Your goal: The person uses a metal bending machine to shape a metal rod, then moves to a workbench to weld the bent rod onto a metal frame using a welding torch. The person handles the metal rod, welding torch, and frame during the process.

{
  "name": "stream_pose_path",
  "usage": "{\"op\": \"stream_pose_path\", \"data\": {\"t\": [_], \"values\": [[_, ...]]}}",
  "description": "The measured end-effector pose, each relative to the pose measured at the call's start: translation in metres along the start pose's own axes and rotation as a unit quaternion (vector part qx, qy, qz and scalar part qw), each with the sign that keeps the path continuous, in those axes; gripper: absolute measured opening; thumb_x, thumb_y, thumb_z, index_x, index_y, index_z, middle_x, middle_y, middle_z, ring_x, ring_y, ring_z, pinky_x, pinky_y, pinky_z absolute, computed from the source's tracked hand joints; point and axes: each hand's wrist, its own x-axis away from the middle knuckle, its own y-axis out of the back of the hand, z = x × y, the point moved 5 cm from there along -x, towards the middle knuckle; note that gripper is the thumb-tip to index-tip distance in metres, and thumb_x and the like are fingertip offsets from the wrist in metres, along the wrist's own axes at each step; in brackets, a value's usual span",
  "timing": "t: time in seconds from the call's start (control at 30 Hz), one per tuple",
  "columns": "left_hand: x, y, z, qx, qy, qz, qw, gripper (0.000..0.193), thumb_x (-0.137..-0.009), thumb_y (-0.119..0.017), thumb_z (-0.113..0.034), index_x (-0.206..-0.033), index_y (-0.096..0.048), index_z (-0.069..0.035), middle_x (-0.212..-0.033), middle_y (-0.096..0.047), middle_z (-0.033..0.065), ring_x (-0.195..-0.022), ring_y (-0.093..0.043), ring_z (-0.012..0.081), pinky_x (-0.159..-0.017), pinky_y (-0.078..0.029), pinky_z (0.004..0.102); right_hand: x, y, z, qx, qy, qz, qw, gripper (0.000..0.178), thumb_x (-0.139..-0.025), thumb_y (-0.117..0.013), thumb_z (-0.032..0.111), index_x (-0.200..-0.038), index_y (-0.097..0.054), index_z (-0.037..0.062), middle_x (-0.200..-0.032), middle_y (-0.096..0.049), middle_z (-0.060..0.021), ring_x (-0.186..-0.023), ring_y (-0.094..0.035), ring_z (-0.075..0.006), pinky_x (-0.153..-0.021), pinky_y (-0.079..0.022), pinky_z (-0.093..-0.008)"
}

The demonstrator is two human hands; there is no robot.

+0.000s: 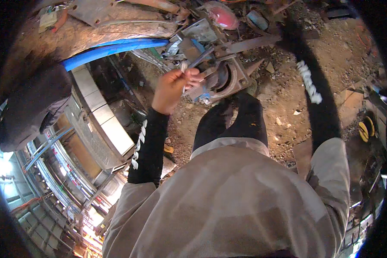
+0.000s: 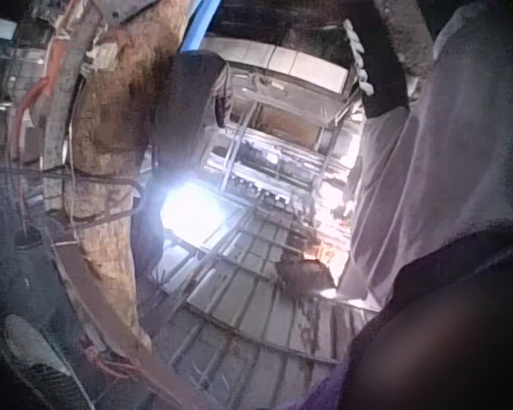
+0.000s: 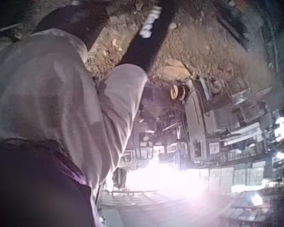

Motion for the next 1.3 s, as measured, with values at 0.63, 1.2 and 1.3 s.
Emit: {"op": "stream_pose_path", "data": {"t": [0.63,1.2,1.3], "values": [[-0.019,0.072,0.015,0.039,-0.071,-0.237,0.968,0.038,-0.105,-0.057,-0.034,-0.111,-0.071,0.000,-0.092,-0.070,0.0061,-0.078,-0.063,0.0158,-0.071,-0.051,0.0299,0.017,-0.118,-0.123,0.128,0.051,-0.042,0.990,0.048,-0.074,-0.071,0.026,-0.118,-0.068,0.0074,-0.099,-0.072,-0.0173,-0.092,-0.068,-0.0396,-0.083,-0.055,-0.0508],[-0.107,0.003,0.010,-0.424,-0.114,-0.363,0.822,0.042,-0.105,-0.049,-0.032,-0.098,-0.069,0.005,-0.086,-0.068,0.0271,-0.077,-0.067,0.0428,-0.071,-0.055,0.0523,0.043,-0.135,-0.150,0.186,-0.026,-0.015,0.982,0.044,-0.084,-0.065,0.028,-0.124,-0.066,0.0091,-0.113,-0.072,-0.0167,-0.102,-0.068,-0.0377,-0.090,-0.055,-0.0505],[-0.106,0.004,0.010,-0.422,-0.115,-0.361,0.824,0.042,-0.104,-0.050,-0.032,-0.099,-0.068,0.006,-0.089,-0.068,0.0283,-0.079,-0.067,0.0430,-0.070,-0.054,0.0527,0.059,-0.137,-0.148,0.180,-0.057,0.001,0.982,0.045,-0.084,-0.067,0.031,-0.124,-0.067,0.0099,-0.113,-0.072,-0.0161,-0.103,-0.068,-0.0368,-0.090,-0.055,-0.0498]]}}
